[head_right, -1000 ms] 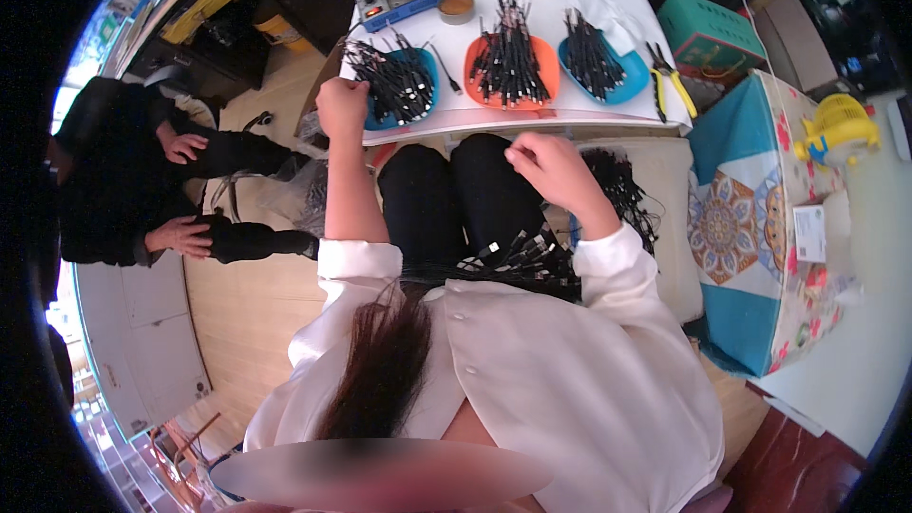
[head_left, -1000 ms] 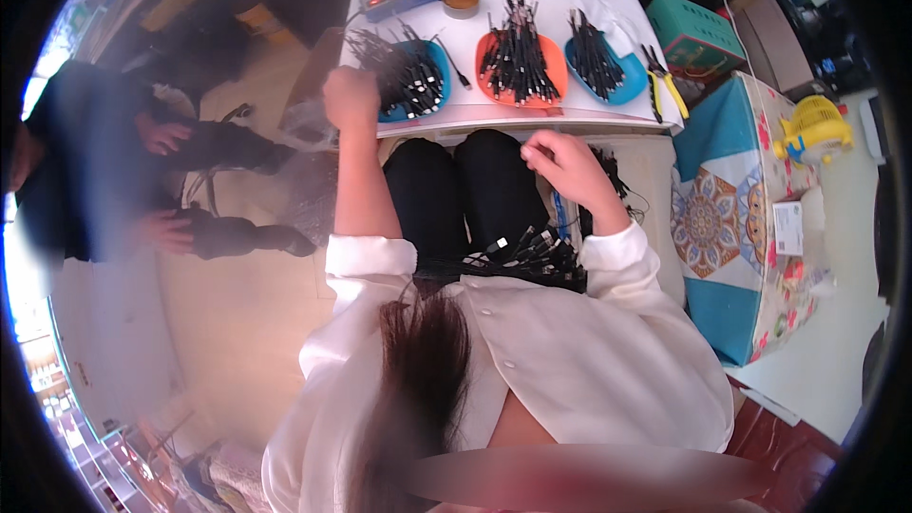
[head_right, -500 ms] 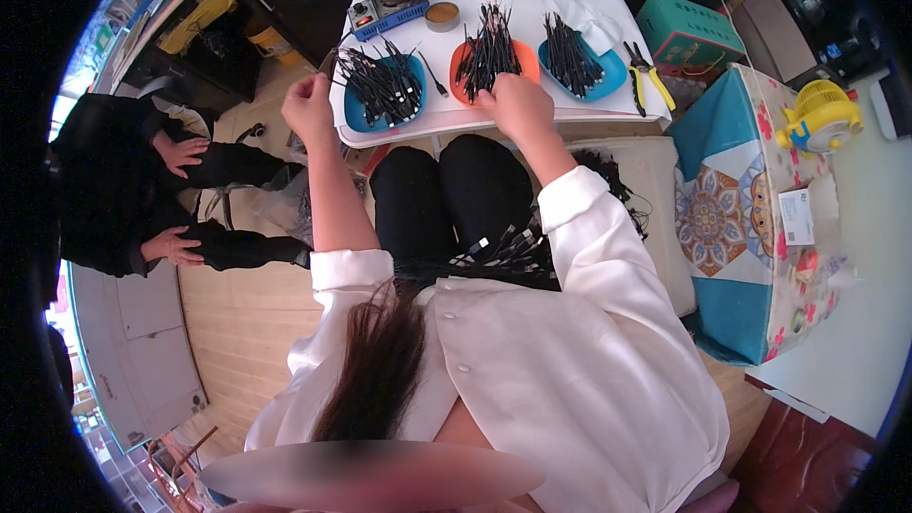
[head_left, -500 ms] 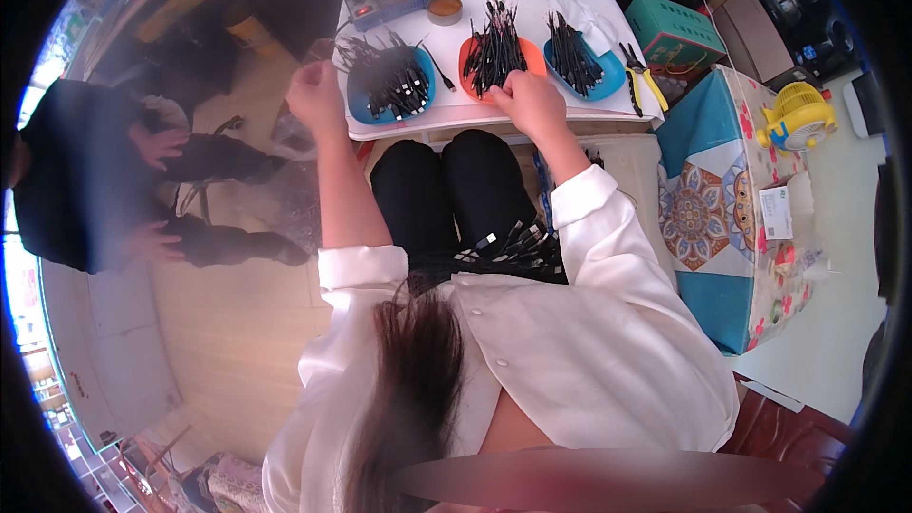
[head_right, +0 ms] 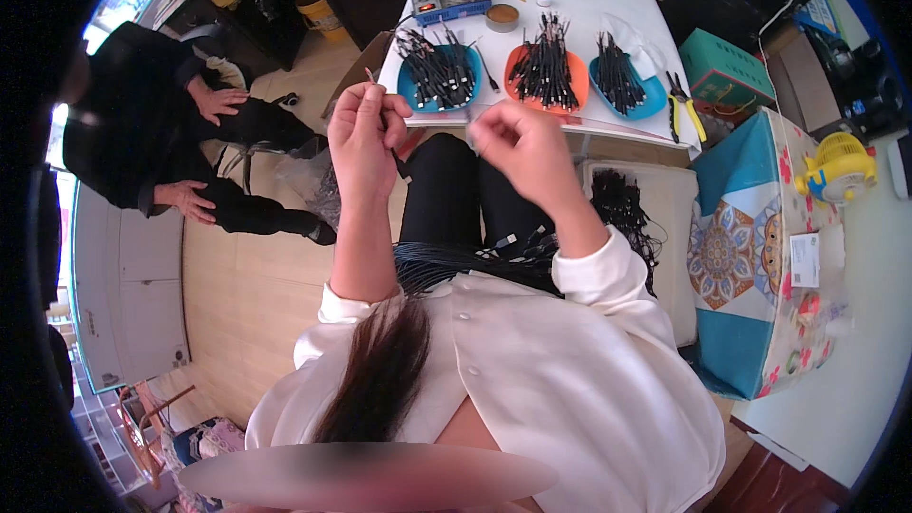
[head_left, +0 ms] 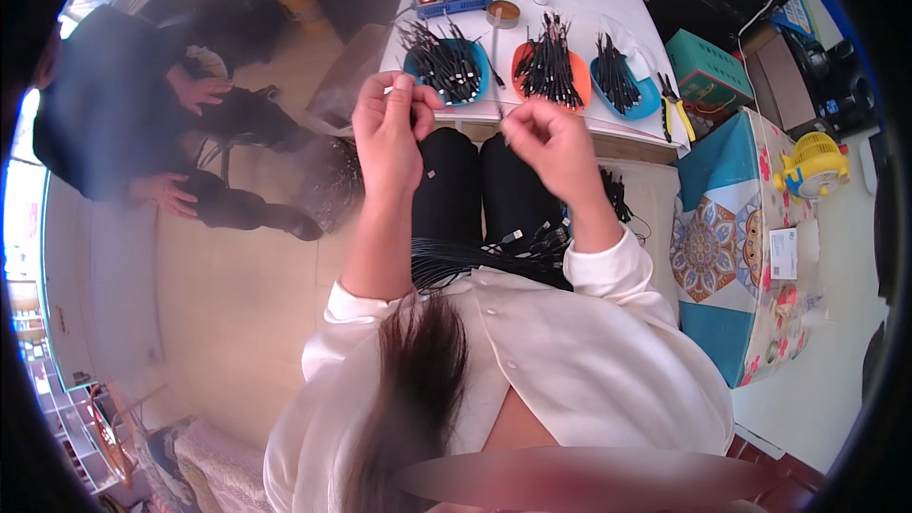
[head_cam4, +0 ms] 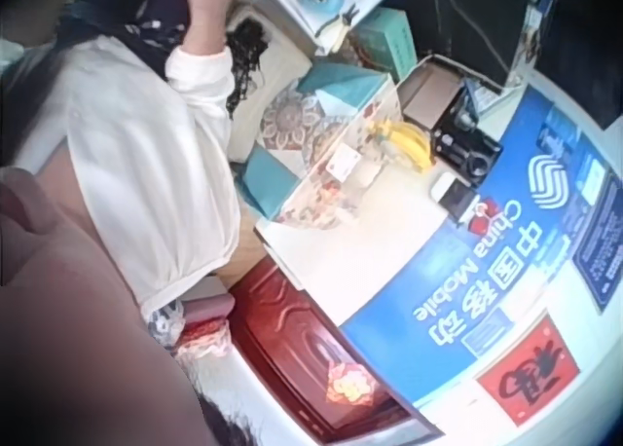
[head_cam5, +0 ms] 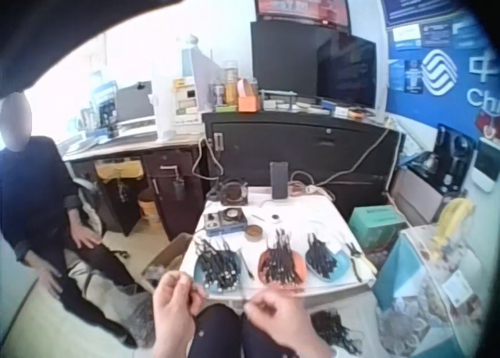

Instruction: The person assembles small decorative sticks by hand, attaching white beads or connectors to the ends of black sticks. They pick up sticks from trays, manipulate the components, and place finished items back into the trays.

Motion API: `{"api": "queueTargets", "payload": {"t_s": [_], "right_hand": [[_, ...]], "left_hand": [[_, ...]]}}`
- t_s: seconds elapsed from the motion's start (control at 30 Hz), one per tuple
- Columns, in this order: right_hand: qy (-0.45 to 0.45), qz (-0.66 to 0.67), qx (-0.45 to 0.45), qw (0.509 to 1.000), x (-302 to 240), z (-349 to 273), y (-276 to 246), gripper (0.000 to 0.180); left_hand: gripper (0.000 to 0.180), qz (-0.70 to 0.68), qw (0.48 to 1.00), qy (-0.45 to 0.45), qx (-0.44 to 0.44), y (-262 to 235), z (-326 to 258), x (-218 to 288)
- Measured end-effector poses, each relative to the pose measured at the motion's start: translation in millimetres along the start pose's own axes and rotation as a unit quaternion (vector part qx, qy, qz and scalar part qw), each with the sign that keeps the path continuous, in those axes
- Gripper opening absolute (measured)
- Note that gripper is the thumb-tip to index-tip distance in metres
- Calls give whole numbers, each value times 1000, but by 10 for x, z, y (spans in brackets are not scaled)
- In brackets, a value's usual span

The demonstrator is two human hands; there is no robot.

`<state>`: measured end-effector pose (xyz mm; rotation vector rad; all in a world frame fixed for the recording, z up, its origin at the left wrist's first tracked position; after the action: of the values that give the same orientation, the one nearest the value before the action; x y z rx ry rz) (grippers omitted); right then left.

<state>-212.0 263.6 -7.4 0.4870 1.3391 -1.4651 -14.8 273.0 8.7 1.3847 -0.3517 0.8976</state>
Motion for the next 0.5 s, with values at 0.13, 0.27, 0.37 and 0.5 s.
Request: {"api": "queueTargets", "payload": {"t_s": [0.13,0.27,0.37,0.5], "right_hand": [[-9,44,-88,995,-435,-148,337,9],[-85,-61,-90,990,-637,-152,477,15],[-72,-63,-90,991,-620,-178,519,16],[-68,-84,-84,991,-605,-207,542,17]], "left_hand": [[11,-16,999,-32,18,73,-172,107],[12,-14,1000,-3,2,100,-281,296],[12,-9,1000,8,-19,64,-342,336],[10,28,998,29,-51,41,-390,311]]}}
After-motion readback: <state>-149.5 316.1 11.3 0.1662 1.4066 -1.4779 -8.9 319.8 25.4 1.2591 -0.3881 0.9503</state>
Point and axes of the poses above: each hand's wrist, its own z-axis towards the middle knuckle, its own y-axis out of the palm, x = y × z, the point moved 5 cm from there along z, towards the middle knuckle, and after that the axes turned 14 degrees about -z, right-handed, at the moved point
